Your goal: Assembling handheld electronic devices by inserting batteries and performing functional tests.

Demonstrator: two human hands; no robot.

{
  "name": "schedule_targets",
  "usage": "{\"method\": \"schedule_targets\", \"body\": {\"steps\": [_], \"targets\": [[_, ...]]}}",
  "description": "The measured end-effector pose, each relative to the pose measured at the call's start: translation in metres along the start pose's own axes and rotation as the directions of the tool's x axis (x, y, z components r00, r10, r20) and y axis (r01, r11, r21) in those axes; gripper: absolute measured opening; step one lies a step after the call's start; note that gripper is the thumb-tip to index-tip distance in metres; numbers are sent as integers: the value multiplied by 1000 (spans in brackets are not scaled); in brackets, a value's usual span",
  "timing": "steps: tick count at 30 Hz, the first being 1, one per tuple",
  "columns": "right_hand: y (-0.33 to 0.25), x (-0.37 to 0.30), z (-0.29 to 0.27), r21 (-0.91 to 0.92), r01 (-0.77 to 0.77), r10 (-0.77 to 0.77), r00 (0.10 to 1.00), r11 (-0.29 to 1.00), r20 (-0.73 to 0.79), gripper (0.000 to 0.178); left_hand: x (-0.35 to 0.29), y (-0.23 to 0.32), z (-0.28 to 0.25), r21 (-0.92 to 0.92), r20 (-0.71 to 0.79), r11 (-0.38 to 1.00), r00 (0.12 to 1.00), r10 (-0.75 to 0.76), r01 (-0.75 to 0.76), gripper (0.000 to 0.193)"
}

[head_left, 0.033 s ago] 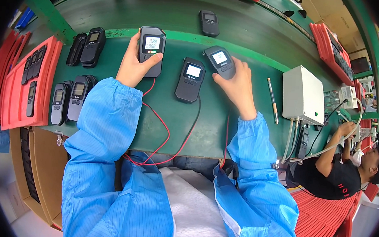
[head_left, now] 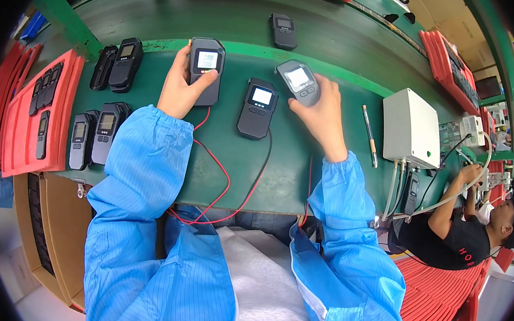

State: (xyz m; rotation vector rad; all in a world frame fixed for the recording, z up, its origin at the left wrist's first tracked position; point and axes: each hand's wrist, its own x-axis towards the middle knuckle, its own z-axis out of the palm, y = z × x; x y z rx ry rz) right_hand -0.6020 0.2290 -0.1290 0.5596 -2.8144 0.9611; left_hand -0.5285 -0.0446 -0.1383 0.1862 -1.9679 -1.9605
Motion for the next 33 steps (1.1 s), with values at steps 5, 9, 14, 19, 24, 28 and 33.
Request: {"method": "schedule_targets", "body": {"steps": [5, 9, 14, 19, 24, 28, 33], "targets": [[-19, 2, -8, 584, -34, 13, 999, 811, 39, 62, 4, -8, -10, 500, -39, 843, 967, 253, -200, 68], [-34, -1, -21, 802, -343, 54, 930, 490, 365, 53, 1, 7, -9, 805, 75, 489, 875, 478, -336, 59], [-54, -16, -3, 901, -434, -197, 882, 15, 428, 56, -25, 43, 15, 496, 308, 853, 951, 2, -162, 45], [-79, -30, -14, 865, -494, -202, 841, 95, 502, 58, -36, 33, 30, -24, 297, 998, 953, 56, -51, 46], [-69, -28, -17, 807, -236, -277, 856, 541, 437, 60, -39, 30, 30, -174, 415, 983, 910, 16, 62, 50], [-70, -33, -17, 673, -10, -282, 903, 739, 323, 57, -31, 19, 33, -37, 337, 980, 920, 198, -197, 52], [-53, -42, 9, 576, 156, -266, 957, 802, 111, 47, -32, 18, 45, -202, 285, 940, 901, 326, -276, 57]]}}
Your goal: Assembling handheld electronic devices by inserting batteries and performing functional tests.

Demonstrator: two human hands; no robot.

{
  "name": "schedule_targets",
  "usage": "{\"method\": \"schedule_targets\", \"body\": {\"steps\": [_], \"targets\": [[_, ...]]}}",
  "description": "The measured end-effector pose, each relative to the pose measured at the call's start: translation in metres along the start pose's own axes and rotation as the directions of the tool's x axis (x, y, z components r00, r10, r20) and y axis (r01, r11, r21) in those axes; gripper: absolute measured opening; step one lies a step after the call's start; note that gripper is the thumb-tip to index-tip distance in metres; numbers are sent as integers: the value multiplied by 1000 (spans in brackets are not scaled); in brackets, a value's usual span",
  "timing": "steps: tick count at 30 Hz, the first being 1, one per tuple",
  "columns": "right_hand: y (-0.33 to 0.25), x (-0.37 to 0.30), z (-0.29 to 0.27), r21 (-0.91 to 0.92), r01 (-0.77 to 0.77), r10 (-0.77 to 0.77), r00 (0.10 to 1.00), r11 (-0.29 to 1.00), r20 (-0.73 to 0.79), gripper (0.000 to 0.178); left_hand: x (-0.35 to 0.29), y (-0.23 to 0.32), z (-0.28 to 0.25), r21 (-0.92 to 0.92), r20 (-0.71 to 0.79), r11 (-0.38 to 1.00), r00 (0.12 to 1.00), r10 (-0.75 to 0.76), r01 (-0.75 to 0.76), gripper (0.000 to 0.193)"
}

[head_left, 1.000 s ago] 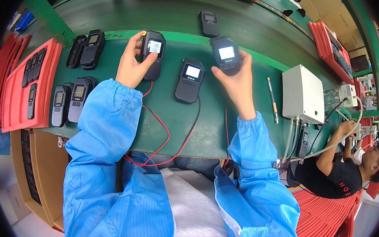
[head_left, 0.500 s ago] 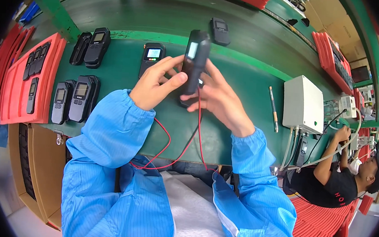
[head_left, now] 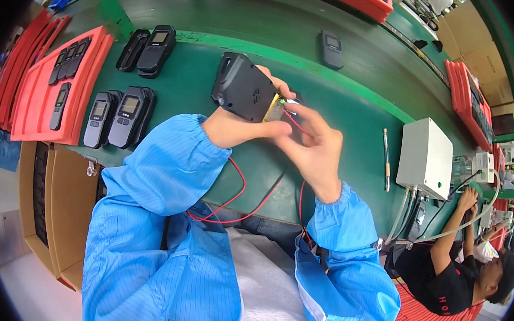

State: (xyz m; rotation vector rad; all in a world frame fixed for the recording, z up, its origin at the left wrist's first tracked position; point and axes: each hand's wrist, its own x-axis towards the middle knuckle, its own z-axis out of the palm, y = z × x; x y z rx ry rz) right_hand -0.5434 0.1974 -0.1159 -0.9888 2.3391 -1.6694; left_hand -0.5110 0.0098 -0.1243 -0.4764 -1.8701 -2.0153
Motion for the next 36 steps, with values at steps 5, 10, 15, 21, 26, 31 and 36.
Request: {"method": "schedule_targets", "body": {"steps": [5, 10, 15, 21, 26, 31, 36], "targets": [[10, -2, 9, -68, 192, -199, 970, 979, -140, 36, 1, 28, -10, 341, 75, 926, 977, -198, 161, 83], [-7, -1, 9, -163, 109, -143, 966, 981, -213, 35, 17, 36, 0, 462, -24, 887, 1000, 0, 11, 88], [5, 20, -25, 154, 32, 53, 856, 988, -514, 35, 73, 22, -52, 681, -395, 710, 907, 147, 182, 83], [33, 32, -39, 381, 27, 203, 811, 924, -549, 34, 144, -60, -149, 882, -443, 154, 895, -51, 445, 86], [33, 36, -35, 349, -119, 289, 823, 930, -489, 35, 136, -106, -174, 836, -513, -261, 857, -53, 484, 80], [30, 33, -41, 419, -206, 399, 800, 884, -448, 35, 117, -70, -147, 846, -353, -465, 928, -122, 261, 70], [23, 30, -37, 577, -256, 493, 817, 775, -300, 34, 63, 7, -164, 743, -517, -596, 827, -222, 304, 75]]}}
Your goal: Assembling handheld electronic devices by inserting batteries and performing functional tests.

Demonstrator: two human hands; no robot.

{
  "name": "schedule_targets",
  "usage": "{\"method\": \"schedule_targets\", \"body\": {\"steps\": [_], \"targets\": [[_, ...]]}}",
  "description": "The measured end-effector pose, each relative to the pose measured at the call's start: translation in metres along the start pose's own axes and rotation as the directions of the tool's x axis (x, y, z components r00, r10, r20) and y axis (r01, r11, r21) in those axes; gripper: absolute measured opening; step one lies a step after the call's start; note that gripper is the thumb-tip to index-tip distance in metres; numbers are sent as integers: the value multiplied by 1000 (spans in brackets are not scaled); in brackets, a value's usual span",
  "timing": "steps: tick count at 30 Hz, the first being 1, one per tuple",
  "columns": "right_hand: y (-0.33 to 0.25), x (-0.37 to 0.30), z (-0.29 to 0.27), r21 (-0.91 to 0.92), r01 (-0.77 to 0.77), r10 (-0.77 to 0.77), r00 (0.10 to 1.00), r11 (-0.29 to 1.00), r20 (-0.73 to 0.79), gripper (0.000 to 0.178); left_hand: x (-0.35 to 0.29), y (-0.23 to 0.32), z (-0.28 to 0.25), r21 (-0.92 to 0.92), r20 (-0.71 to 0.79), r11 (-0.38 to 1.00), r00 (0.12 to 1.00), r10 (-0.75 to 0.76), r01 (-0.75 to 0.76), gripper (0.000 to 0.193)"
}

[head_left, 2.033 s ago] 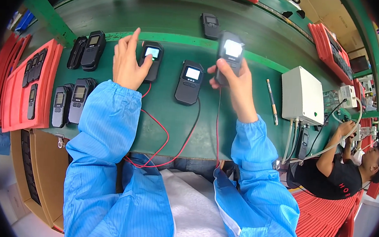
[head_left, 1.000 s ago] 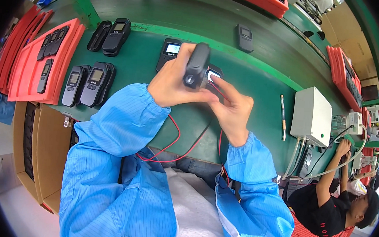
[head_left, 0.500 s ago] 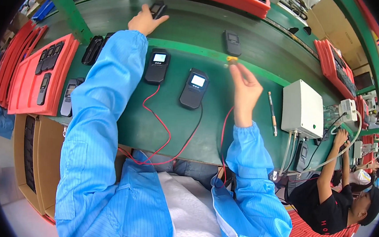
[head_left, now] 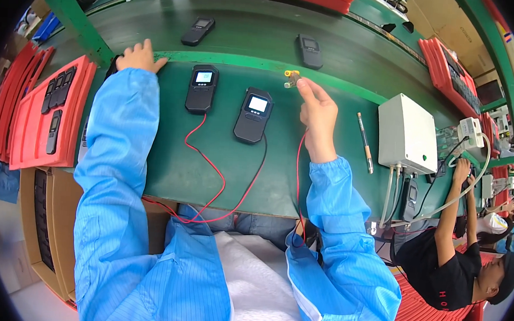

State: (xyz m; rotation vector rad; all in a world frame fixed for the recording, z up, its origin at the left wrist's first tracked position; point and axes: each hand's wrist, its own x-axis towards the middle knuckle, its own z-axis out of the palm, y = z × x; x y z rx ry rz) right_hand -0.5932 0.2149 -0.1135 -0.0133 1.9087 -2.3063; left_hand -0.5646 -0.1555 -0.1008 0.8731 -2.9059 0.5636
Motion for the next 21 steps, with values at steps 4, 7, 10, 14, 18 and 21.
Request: {"method": "schedule_targets", "body": {"steps": [4, 7, 10, 14, 18, 21], "targets": [[3, -2, 4, -63, 31, -28, 998, 998, 48, 35, -18, -22, 5, -78, 77, 997, 997, -10, 16, 90], [10, -1, 4, -82, 36, -32, 998, 996, 45, 35, -15, -31, 14, -168, 78, 984, 996, -42, 54, 98], [10, 3, 5, -93, 60, -56, 997, 994, 44, 34, 2, -40, 21, -249, 124, 955, 983, -134, 161, 103], [9, 0, 4, -115, 98, -93, 995, 989, 46, 31, 10, -51, 23, -421, 102, 898, 991, -89, 124, 101], [11, 1, 7, -161, 153, -143, 987, 975, 71, 28, 9, -50, 19, -408, 98, 913, 995, 37, 6, 97], [15, -1, 9, -193, 169, -152, 983, 967, 101, 25, -19, -20, -12, -946, -68, 288, 961, 268, -148, 96]]}}
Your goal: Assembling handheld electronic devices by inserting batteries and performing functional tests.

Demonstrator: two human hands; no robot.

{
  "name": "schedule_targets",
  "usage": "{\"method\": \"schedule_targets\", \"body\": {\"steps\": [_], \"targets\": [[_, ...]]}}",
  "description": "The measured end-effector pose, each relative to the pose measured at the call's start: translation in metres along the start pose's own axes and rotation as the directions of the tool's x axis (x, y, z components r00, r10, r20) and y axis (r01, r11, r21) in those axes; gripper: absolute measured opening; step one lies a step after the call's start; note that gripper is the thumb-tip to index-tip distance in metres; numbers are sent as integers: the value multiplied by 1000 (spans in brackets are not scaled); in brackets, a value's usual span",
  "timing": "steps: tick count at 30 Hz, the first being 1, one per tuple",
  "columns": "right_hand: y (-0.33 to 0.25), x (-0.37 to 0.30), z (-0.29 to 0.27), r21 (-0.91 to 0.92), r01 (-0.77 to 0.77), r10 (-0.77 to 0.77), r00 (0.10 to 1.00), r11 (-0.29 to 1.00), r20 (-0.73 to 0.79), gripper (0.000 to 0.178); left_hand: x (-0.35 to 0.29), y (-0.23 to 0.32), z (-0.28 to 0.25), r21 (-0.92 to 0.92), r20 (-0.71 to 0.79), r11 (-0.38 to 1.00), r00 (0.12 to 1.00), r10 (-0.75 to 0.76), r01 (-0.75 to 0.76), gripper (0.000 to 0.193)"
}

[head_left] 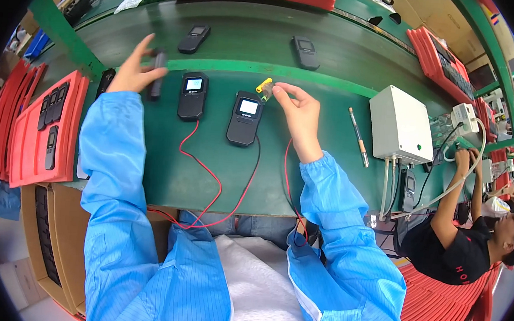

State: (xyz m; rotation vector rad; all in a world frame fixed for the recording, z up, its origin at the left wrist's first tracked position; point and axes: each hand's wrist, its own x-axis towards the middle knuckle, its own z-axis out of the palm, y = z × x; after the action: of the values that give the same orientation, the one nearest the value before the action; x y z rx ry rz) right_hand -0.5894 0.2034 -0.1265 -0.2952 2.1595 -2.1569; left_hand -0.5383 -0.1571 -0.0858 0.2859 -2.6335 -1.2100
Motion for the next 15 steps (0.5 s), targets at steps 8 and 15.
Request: {"method": "schedule_targets", "body": {"steps": [8, 15], "targets": [[-8, -17, 3, 89, 80, -82, 996, 993, 20, 25, -41, 92, 108, -788, 134, 612, 950, 282, -71, 98], [-11, -23, 14, 7, 183, -180, 958, 983, 224, 36, -44, 77, 106, -913, 121, 408, 956, 268, 1, 95]]}}
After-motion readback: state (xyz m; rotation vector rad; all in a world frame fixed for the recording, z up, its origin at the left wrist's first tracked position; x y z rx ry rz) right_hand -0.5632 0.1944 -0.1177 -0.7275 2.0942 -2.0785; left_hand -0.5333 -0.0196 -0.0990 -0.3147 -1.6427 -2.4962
